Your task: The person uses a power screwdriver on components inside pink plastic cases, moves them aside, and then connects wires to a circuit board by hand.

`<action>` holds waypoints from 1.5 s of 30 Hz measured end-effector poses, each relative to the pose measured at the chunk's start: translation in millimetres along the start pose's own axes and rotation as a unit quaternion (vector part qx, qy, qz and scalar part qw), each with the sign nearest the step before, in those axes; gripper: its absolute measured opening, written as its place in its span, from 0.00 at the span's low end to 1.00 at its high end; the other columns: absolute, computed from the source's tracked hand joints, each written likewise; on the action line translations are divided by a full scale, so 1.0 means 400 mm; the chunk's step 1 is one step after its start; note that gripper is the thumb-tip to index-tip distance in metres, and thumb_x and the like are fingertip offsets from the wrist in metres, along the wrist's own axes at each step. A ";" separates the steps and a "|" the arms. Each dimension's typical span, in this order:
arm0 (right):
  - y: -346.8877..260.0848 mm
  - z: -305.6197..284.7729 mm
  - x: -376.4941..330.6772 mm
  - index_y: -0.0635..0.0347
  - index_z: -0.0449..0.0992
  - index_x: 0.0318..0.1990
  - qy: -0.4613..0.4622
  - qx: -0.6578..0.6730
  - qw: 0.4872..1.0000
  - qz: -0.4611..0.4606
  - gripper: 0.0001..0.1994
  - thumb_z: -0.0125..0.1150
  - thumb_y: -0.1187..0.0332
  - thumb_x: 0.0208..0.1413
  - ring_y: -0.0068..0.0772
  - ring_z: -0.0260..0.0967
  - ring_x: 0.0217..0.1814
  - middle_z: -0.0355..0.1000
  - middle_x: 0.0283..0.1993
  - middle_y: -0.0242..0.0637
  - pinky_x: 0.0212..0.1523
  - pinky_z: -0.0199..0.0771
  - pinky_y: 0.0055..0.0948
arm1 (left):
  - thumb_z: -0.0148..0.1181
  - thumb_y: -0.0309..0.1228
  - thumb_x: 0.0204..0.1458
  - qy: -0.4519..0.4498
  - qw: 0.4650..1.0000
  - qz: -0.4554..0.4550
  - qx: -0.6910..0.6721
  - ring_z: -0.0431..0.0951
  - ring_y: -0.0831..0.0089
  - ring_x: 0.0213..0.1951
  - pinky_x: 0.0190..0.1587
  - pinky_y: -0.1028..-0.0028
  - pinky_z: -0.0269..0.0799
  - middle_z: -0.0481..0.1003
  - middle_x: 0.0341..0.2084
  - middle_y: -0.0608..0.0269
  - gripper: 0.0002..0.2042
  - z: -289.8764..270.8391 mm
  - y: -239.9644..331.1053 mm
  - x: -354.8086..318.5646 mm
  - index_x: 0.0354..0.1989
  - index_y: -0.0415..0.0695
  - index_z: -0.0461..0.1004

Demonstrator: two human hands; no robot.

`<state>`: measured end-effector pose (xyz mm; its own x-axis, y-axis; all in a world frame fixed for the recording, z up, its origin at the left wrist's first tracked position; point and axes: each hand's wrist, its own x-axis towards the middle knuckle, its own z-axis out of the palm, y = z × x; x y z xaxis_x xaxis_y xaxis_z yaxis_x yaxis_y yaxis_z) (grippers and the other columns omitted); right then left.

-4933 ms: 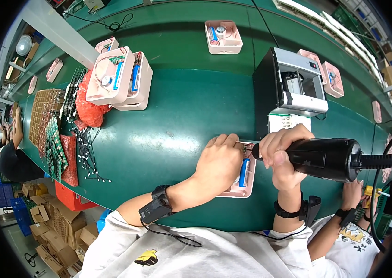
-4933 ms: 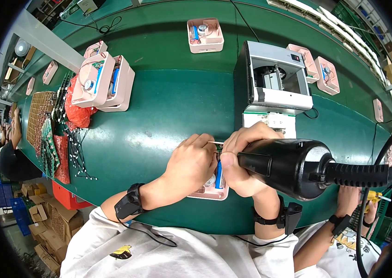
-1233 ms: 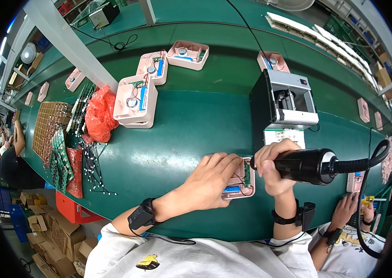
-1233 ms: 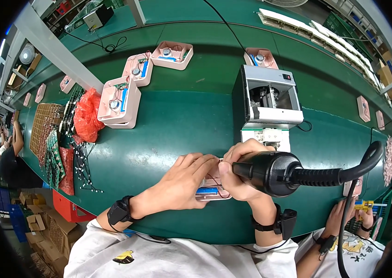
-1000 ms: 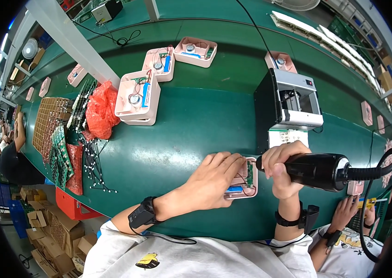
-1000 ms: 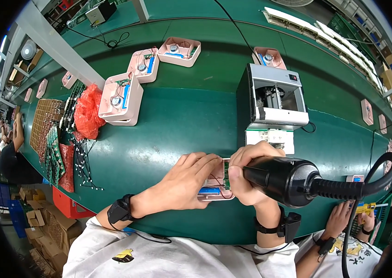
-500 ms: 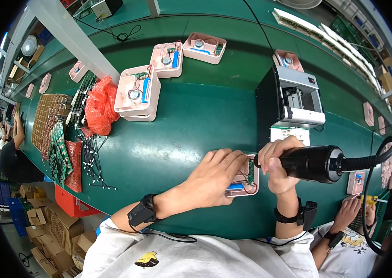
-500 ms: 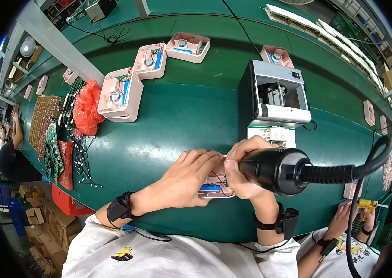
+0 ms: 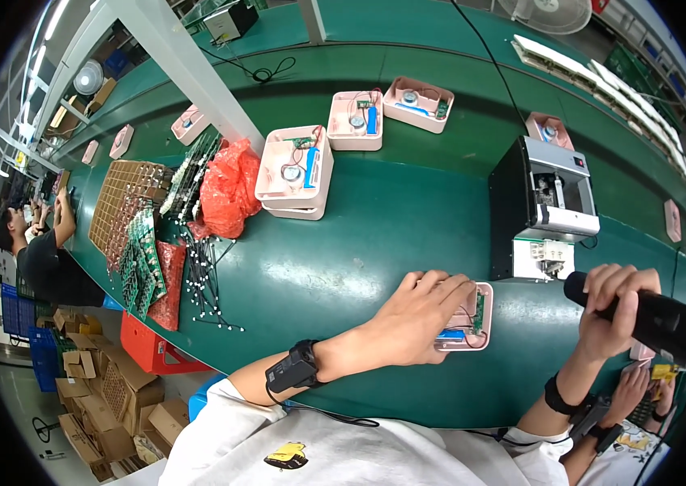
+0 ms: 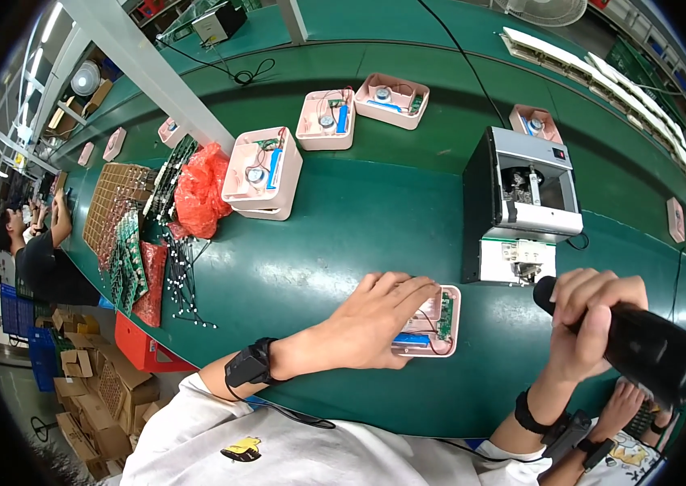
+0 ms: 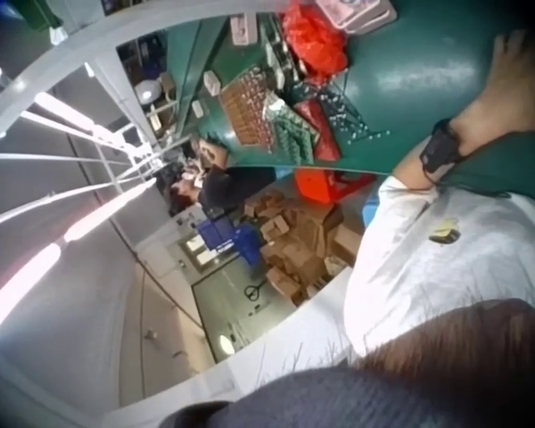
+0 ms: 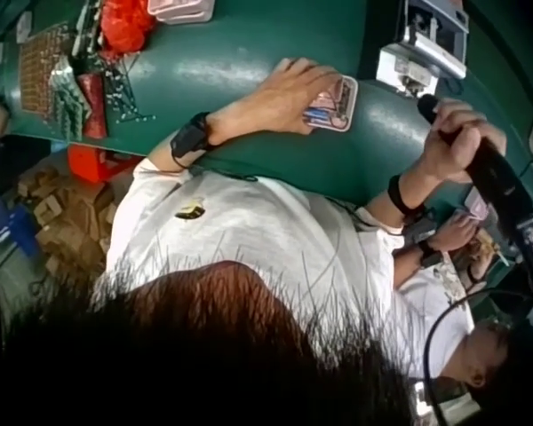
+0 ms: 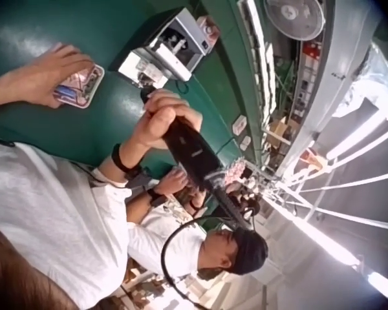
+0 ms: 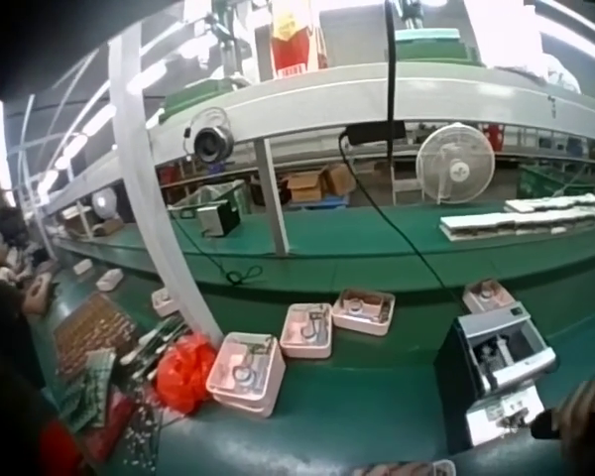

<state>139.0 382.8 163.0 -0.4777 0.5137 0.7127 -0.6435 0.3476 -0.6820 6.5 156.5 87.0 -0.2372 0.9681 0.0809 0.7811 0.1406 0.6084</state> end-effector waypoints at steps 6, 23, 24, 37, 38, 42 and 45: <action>0.032 -0.015 -0.001 0.60 0.62 0.35 -0.007 -0.023 0.999 0.045 0.13 0.61 0.66 0.65 0.24 0.57 0.18 0.63 0.21 0.33 0.24 0.64 0.26 | 0.76 0.33 0.35 -0.002 1.000 0.001 -0.007 0.64 0.52 0.66 0.65 0.58 0.60 0.66 0.67 0.51 0.47 -0.007 -0.006 0.004 0.70 0.38 0.63; -0.014 -0.019 0.032 0.58 0.63 0.37 -0.030 -0.002 1.000 0.010 0.09 0.55 0.66 0.66 0.25 0.58 0.18 0.62 0.21 0.33 0.28 0.65 0.30 | 0.78 0.31 0.32 0.010 1.000 0.002 0.012 0.68 0.52 0.61 0.64 0.57 0.62 0.68 0.64 0.49 0.47 -0.013 0.004 0.019 0.67 0.36 0.64; -0.006 -0.020 0.034 0.58 0.63 0.37 -0.029 -0.003 1.000 0.010 0.09 0.55 0.66 0.66 0.25 0.58 0.18 0.62 0.21 0.33 0.28 0.65 0.30 | 0.78 0.31 0.32 0.011 1.000 0.000 0.011 0.68 0.52 0.61 0.64 0.57 0.62 0.68 0.63 0.50 0.47 -0.013 0.004 0.020 0.67 0.36 0.64; -0.050 0.092 -0.077 0.59 0.66 0.36 -0.097 0.073 0.983 0.138 0.15 0.68 0.63 0.61 0.26 0.63 0.16 0.65 0.19 0.31 0.25 0.70 0.29 | 0.79 0.32 0.32 0.002 1.000 -0.007 -0.004 0.65 0.51 0.64 0.65 0.56 0.60 0.66 0.67 0.52 0.49 -0.008 0.004 0.024 0.70 0.40 0.62; -0.046 0.098 -0.091 0.59 0.66 0.36 -0.097 0.074 0.983 0.139 0.15 0.68 0.63 0.61 0.26 0.63 0.16 0.65 0.19 0.31 0.25 0.70 0.29 | 0.79 0.32 0.32 0.002 1.000 -0.008 -0.004 0.65 0.51 0.64 0.65 0.56 0.60 0.66 0.67 0.52 0.49 -0.008 0.004 0.024 0.70 0.40 0.62; -0.018 0.106 -0.135 0.60 0.67 0.35 -0.083 0.060 0.976 0.195 0.17 0.73 0.64 0.58 0.27 0.65 0.17 0.67 0.19 0.32 0.23 0.71 0.29 | 0.79 0.32 0.32 -0.004 1.000 -0.019 -0.008 0.65 0.51 0.65 0.66 0.56 0.60 0.66 0.67 0.53 0.49 -0.011 0.004 0.022 0.70 0.39 0.62; -0.007 0.105 -0.145 0.60 0.68 0.34 -0.094 0.071 0.975 0.188 0.16 0.73 0.66 0.57 0.26 0.65 0.16 0.67 0.19 0.32 0.22 0.71 0.29 | 0.79 0.31 0.32 -0.008 1.000 -0.018 -0.012 0.65 0.52 0.65 0.66 0.56 0.60 0.66 0.67 0.53 0.49 -0.013 0.007 0.026 0.70 0.39 0.63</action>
<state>143.6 319.1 130.5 -0.7884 0.4261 0.4437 -0.4719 0.0437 -0.8806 3.3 165.8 93.5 -0.2559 0.9656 0.0459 0.7584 0.1711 0.6290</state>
